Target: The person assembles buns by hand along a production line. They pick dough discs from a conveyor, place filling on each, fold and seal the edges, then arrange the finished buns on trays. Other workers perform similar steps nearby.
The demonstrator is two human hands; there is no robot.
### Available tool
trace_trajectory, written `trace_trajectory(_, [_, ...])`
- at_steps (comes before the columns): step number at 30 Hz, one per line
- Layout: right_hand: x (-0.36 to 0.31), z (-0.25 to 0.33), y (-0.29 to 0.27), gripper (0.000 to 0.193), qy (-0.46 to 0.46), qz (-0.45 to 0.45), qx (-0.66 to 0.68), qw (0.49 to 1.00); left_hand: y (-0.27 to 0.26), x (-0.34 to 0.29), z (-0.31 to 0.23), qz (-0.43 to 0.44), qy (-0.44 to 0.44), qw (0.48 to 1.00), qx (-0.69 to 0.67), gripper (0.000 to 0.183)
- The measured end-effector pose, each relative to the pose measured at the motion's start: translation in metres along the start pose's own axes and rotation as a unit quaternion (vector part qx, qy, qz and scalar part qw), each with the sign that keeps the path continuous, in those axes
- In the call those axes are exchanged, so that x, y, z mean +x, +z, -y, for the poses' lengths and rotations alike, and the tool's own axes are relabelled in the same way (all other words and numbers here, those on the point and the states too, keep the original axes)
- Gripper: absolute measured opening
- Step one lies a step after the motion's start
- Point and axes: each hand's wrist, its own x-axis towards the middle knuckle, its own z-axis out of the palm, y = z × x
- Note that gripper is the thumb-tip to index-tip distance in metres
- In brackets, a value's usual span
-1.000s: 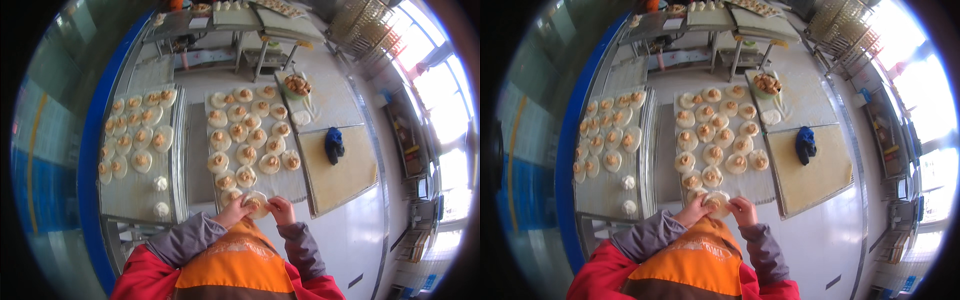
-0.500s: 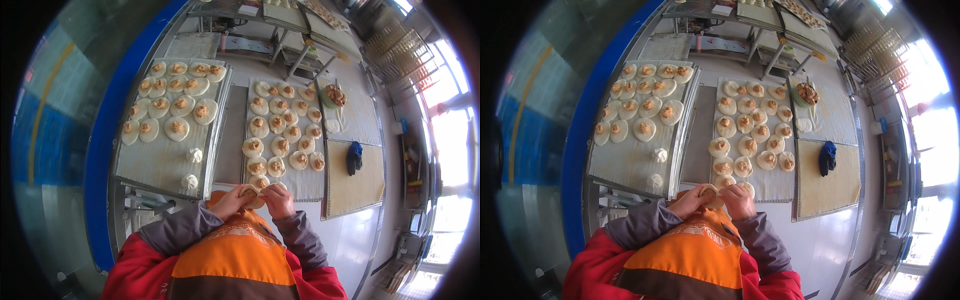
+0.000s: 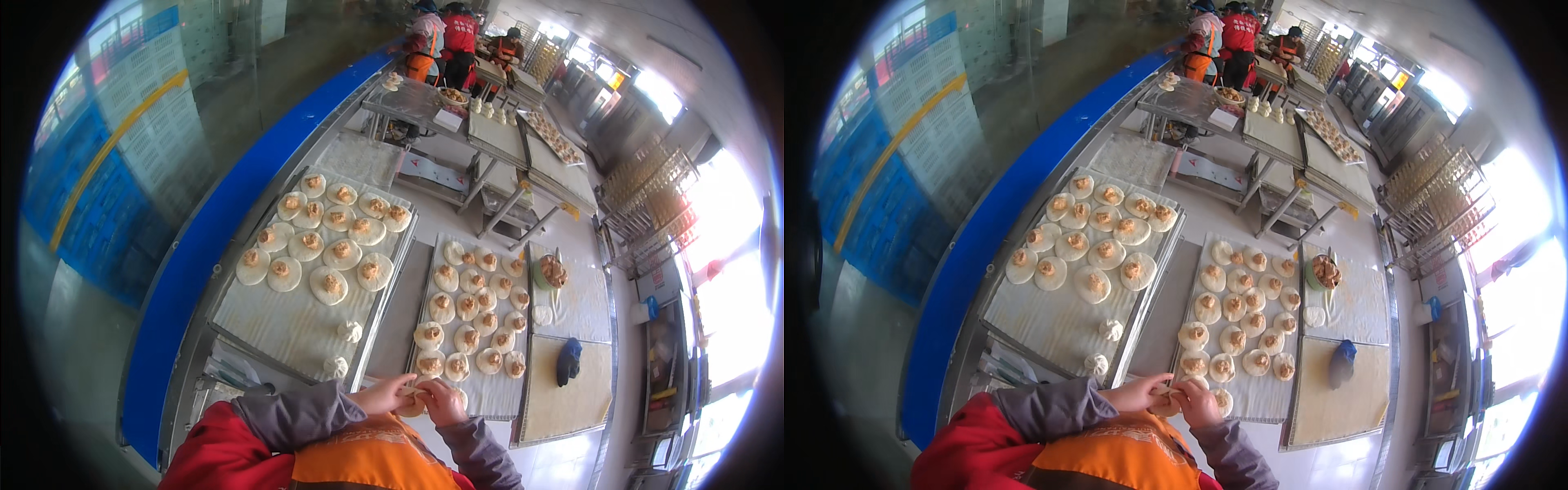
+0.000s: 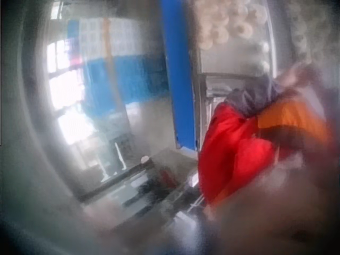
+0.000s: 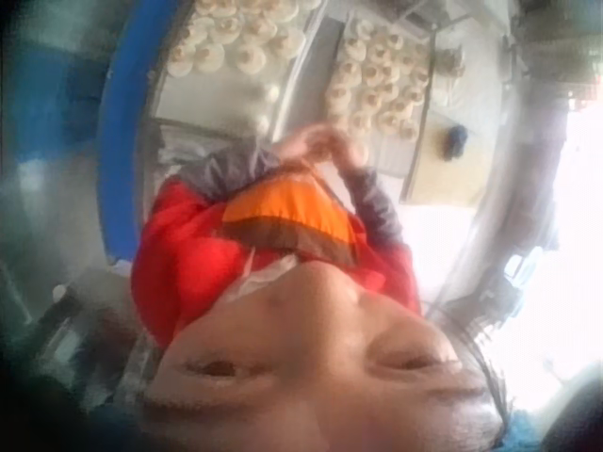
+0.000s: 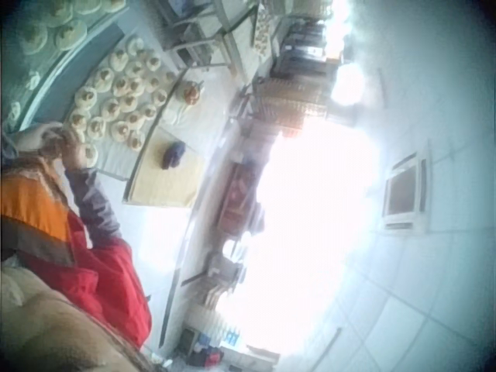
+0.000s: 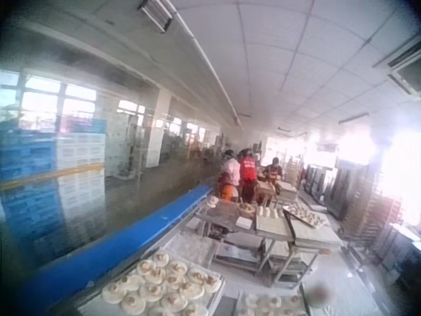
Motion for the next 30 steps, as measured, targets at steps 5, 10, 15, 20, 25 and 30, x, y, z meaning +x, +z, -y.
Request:
trace_trajectory(5, [0.009, 0.005, -0.001, 0.016, -0.058, -0.008, -0.109, 0.992, 0.005, -0.015, -0.024, -0.047, -0.135, 0.947, -0.286, 0.034])
trace_trajectory(10, [0.009, 0.006, 0.0, 0.016, -0.073, -0.008, -0.066, 0.995, 0.005, -0.011, -0.024, -0.051, 0.038, 0.997, -0.043, 0.022])
trace_trajectory(15, [0.003, 0.0, -0.003, 0.024, -0.081, 0.03, -0.053, 0.995, 0.002, -0.007, -0.024, -0.004, 0.05, 0.999, 0.012, 0.033])
trace_trajectory(20, [0.002, -0.008, -0.004, 0.014, -0.044, -0.018, -0.053, 0.997, 0.011, -0.002, -0.022, -0.065, 0.083, 0.994, -0.035, 0.035])
trace_trajectory(25, [0.0, -0.006, -0.008, 0.016, -0.116, -0.028, -0.085, 0.989, 0.022, -0.002, -0.004, -0.026, 0.053, 0.991, -0.118, 0.03])
trace_trajectory(30, [0.0, -0.006, -0.017, 0.018, -0.117, 0.016, -0.033, 0.992, 0.012, 0.009, 0.008, -0.017, 0.015, 0.999, -0.031, 0.028])
